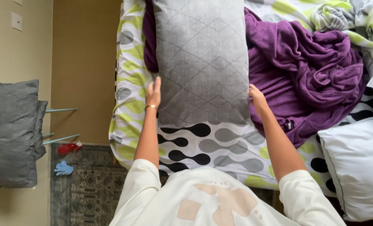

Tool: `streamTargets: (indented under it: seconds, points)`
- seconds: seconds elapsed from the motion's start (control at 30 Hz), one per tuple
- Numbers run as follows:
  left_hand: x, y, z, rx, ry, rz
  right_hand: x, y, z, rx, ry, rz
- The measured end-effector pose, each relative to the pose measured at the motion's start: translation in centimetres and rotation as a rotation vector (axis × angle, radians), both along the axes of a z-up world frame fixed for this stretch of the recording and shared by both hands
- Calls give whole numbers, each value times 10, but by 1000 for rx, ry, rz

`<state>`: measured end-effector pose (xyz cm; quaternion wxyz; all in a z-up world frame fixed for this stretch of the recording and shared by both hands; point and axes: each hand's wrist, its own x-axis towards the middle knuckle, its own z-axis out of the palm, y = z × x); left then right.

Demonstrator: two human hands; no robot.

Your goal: The person inserts a white pillow into a gray pillowcase on a bed. They align the corners, pull the case over the pillow, and smooth the fabric to fit it properly.

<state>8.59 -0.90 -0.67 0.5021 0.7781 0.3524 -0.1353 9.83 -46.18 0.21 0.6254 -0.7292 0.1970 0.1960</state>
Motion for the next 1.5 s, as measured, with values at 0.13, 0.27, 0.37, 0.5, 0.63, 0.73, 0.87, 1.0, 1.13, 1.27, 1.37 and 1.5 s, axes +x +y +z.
streamTargets:
  seconds: [0.13, 0.27, 0.37, 0.5, 0.63, 0.73, 0.87, 1.0, 1.13, 1.27, 1.37, 1.5]
  points:
    - [36, -38, -13, 261, 47, -91, 51, 8, -32, -220, 134, 21]
    - [42, -49, -62, 582, -139, -60, 68, 51, -31, -279, 149, 38]
    - [23, -44, -44, 744, -422, 45, 66, 66, -12, -415, 86, -23]
    - [-13, -36, -109, 764, -406, -5, 25, 45, -24, -773, 79, 20]
    - [30, -49, -92, 488, 73, -55, 52, 61, -53, -850, -24, -68]
    - [26, -63, -116, 718, -4, 24, 74, 96, -19, -888, -865, -183]
    - [27, -66, -113, 683, -52, 47, 112, 171, 9, -947, -765, 64]
    - [36, -53, -85, 669, -304, 183, 113, 187, -45, -1059, -747, 331]
    - [105, -94, 17, 796, -791, -16, 125, 155, -90, -1027, -796, 316]
    - [132, -101, -25, 1012, -452, -238, 125, 150, -87, -1006, -784, 309]
    - [113, -64, -99, 982, -275, -144, 139, 155, -81, -953, -739, 243]
    - [60, -22, -145, 922, -203, -138, 204, 197, -26, -829, -454, 45]
